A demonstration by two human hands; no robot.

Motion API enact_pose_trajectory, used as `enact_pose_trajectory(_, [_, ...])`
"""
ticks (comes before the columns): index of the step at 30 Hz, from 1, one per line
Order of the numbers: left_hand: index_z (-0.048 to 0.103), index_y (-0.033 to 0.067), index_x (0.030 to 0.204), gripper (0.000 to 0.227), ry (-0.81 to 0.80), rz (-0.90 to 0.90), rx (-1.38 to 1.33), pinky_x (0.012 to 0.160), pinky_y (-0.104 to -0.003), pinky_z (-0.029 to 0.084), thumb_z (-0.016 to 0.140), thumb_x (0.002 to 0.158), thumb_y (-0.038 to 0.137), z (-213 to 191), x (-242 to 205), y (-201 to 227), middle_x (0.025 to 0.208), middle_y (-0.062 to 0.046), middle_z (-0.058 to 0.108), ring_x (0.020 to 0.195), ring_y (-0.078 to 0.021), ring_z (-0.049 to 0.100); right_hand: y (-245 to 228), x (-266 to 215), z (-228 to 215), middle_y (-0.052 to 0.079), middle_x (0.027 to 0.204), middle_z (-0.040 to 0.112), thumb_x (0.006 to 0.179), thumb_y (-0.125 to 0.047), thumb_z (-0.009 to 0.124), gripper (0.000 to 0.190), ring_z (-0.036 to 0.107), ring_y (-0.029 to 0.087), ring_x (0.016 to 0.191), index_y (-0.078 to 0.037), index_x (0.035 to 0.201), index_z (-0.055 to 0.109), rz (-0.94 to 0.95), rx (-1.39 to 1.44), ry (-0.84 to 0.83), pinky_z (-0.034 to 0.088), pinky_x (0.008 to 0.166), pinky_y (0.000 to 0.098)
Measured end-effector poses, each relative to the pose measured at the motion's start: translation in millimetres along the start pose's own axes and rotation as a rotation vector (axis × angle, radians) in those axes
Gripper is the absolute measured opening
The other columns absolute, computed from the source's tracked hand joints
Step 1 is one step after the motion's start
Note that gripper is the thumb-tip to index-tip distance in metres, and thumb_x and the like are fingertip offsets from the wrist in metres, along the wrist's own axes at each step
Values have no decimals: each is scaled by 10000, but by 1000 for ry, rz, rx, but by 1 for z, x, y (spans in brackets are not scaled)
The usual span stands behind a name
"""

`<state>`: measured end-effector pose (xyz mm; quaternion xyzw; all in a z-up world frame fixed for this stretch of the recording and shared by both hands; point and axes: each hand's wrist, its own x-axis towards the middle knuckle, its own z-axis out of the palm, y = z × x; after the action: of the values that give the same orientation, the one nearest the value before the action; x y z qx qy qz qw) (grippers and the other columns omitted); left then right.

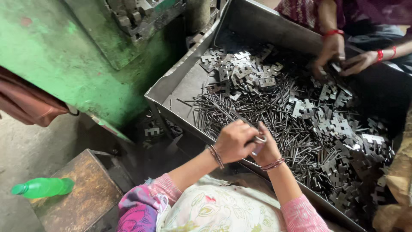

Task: The person assembles small metal components by hand, inserting pins into H-shaped metal pieces and placing them into a large metal bin. The task is performed continuously with both hands, handling one unit at a time.

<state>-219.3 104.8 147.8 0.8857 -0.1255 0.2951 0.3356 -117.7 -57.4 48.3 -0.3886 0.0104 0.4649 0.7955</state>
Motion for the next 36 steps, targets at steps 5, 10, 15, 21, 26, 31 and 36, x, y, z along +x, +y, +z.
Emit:
enact_pose_trajectory(5, [668, 94, 1042, 206, -89, 133, -69, 860, -392, 549, 737, 890, 215, 33, -21, -5, 962, -73, 694, 942, -261, 659, -12, -8, -9, 123, 1122, 722, 950, -179, 513, 571, 734, 140, 882, -26, 1496, 448, 38, -65, 136, 636, 729, 287])
enact_pose_trajectory(10, [763, 125, 1057, 179, -77, -69, -168, 760, -366, 549, 735, 907, 218, 26, -29, -44, 869, -51, 730, 816, -219, 653, -37, -1, -17, 89, 1005, 694, 954, -118, 524, 658, 636, 104, 690, -174, 1574, 310, 12, -407, 180, 531, 539, 249])
enact_pose_trajectory(15, [760, 142, 949, 88, 181, -451, -25, 760, -371, 545, 730, 920, 220, 28, -31, -104, 917, -31, 755, 866, -239, 671, -67, 49, -6, 139, 1053, 645, 1018, -207, 588, 680, 557, 219, 755, -163, 1631, 296, -122, -1694, 414, 473, 612, 345])
enact_pose_trajectory(21, [746, 146, 928, 77, 162, -583, 35, 774, -379, 551, 716, 916, 216, 40, -45, -120, 910, -40, 738, 897, -244, 680, -98, 162, 18, 251, 1223, 540, 920, -9, 560, 721, 663, 380, 970, 28, 1590, 296, -365, -2264, 533, 584, 761, 462])
enact_pose_trajectory(26, [752, 152, 922, 72, 163, -618, 53, 761, -376, 549, 713, 910, 212, 38, -42, -113, 915, -25, 744, 888, -238, 673, -86, 246, 5, 244, 1250, 544, 968, -72, 548, 692, 705, 403, 937, 18, 1595, 268, -246, -2274, 594, 594, 803, 469])
enact_pose_trajectory(31, [745, 146, 928, 79, 157, -623, 64, 756, -374, 549, 713, 919, 217, 36, -39, -112, 906, -19, 740, 876, -230, 673, -66, 261, -30, 288, 1149, 553, 952, -39, 507, 771, 729, 361, 818, 6, 1623, 129, -108, -2299, 582, 619, 677, 414])
enact_pose_trajectory(36, [745, 136, 928, 90, 200, -595, 79, 755, -387, 544, 708, 909, 216, 38, -43, -116, 926, -30, 744, 884, -250, 670, -39, 203, -54, 238, 1009, 601, 997, -47, 464, 718, 739, 310, 727, 22, 1637, 147, -183, -2513, 524, 617, 627, 372])
